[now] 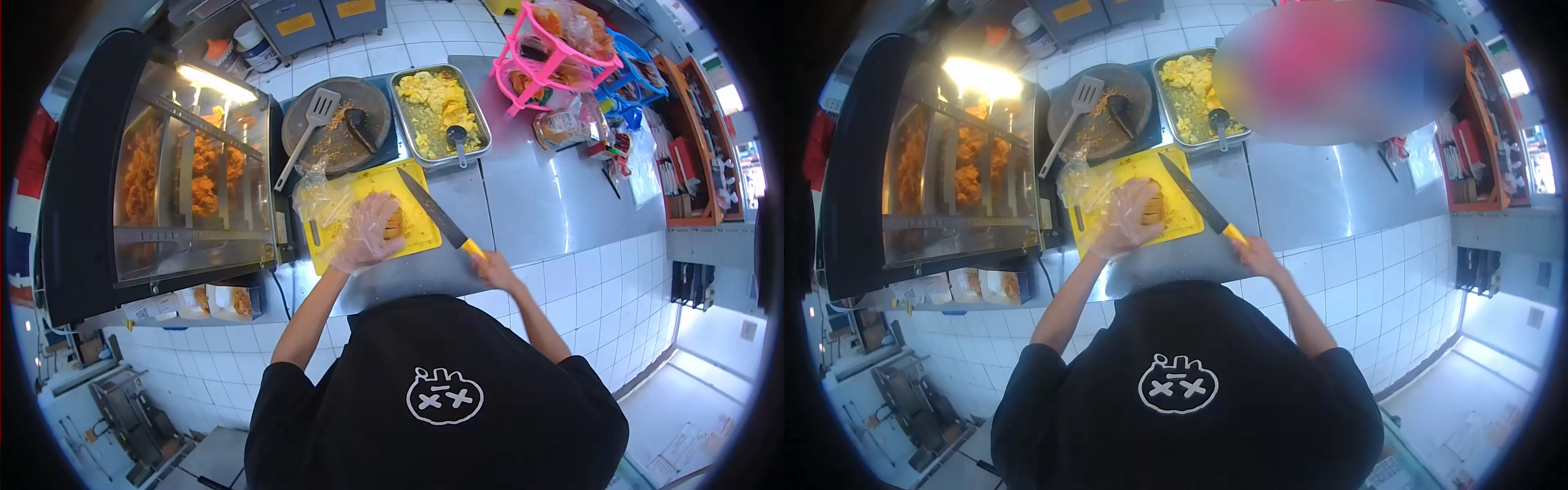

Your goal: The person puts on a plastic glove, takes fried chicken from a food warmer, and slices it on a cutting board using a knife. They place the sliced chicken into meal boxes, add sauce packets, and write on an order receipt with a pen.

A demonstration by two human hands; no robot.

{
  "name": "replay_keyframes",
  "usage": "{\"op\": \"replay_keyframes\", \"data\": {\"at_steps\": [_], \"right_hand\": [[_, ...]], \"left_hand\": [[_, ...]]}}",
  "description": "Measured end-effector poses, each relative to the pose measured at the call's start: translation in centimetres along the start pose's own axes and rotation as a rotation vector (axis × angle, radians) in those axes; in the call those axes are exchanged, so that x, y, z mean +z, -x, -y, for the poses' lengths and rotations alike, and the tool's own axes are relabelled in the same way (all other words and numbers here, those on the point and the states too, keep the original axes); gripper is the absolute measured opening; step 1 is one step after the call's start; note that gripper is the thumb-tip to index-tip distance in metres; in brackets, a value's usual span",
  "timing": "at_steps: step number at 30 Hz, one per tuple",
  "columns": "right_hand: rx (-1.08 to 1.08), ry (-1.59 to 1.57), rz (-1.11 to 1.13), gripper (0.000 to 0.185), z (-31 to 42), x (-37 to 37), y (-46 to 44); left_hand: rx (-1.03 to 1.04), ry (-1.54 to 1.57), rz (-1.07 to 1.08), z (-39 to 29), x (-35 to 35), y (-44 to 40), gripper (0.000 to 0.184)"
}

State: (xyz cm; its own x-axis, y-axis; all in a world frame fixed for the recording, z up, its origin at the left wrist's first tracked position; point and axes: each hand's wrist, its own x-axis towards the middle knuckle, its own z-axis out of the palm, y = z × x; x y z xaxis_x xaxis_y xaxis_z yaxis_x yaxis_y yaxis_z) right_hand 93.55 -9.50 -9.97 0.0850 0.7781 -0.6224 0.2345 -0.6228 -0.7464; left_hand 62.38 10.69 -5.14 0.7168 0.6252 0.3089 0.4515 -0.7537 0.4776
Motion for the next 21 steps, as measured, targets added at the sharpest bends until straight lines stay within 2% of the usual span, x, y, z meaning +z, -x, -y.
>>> {"op": "replay_keyframes", "data": {"at_steps": [3, 6, 9, 12, 15, 18, 21], "right_hand": [[0.101, -0.365, 0.102, 0.044, -1.8, 5.4, 0.3], [0.128, -0.721, 0.235, 0.045, -3.3, 10.3, -1.3], [0.138, -0.654, 0.244, 0.044, -1.0, 12.4, -1.7], [0.151, -0.490, 0.133, 0.044, 2.8, 13.2, -0.9], [-0.055, -0.052, -0.022, 0.044, 5.6, 13.1, -0.5], [-0.380, 0.357, -0.227, 0.043, 8.6, 12.8, 1.9], [-0.226, 0.376, -0.139, 0.042, 13.2, 11.4, 5.2]], "left_hand": [[0.108, -0.299, 0.146, 1.3, 3.4, 0.7, 0.080], [0.069, -0.288, 0.183, 3.5, 5.8, 0.1, 0.086], [-0.049, -0.228, 0.074, 3.7, 7.6, -0.2, 0.088], [-0.251, -0.230, -0.043, 2.4, 8.4, -1.1, 0.088], [-0.405, 0.190, -0.443, 2.4, 9.5, -1.6, 0.075], [-0.733, 0.607, -0.834, 2.7, 9.2, -2.7, 0.067], [-0.793, 1.842, -0.921, 3.5, 7.5, -0.3, 0.069]]}}
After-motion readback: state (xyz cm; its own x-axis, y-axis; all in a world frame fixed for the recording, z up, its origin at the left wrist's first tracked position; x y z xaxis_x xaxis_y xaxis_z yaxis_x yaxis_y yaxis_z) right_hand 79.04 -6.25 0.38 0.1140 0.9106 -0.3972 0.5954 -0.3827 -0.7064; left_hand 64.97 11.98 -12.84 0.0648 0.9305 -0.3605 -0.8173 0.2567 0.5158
